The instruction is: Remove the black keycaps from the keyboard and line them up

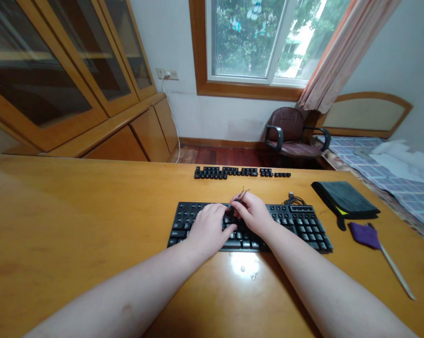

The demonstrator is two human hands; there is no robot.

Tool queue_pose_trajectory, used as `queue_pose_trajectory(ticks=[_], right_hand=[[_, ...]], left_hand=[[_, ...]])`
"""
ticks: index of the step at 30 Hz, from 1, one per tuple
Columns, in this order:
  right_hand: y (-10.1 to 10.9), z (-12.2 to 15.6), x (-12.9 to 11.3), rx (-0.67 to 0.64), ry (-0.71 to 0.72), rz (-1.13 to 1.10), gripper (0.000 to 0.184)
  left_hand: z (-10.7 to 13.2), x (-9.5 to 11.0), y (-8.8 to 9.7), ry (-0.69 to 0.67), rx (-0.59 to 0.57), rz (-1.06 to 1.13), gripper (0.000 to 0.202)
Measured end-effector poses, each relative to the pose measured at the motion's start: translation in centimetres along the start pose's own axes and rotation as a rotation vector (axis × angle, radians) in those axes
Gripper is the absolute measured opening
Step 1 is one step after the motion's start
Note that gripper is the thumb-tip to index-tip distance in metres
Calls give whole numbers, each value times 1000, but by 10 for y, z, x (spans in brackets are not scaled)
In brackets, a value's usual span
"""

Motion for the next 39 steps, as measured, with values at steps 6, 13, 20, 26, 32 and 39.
queue_pose_trajectory(ticks=[6, 13, 20, 26, 32, 39], right_hand=[[-12, -1, -17, -204, 165, 111, 17], [-13, 2, -4, -222, 89, 197, 23], [-8, 0, 6, -107, -52, 45, 19], [-10, 1, 11, -80, -98, -60, 20], [-10, 0, 13, -76, -101, -35, 21], [-14, 8, -11, -135, 176, 335, 25]], left_hand=[[-1, -1, 0, 8, 12, 10, 29], [-1, -1, 1, -12, 27, 16, 20], [-2, -4, -2, -47, 40, 9, 20], [-3, -5, -1, -39, 54, 36, 17], [-4, -4, 0, -55, 39, 34, 19], [-4, -6, -2, -67, 46, 26, 24]])
Point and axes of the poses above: each hand's wrist, its own z-axis away from the middle knuckle, its own y-axis out of the back of the hand, x = y × z, the point moved 6 cm from there along -z, towards the middle knuckle, and after that the axes turned 9 degrees about y, right-handed, at the moved point
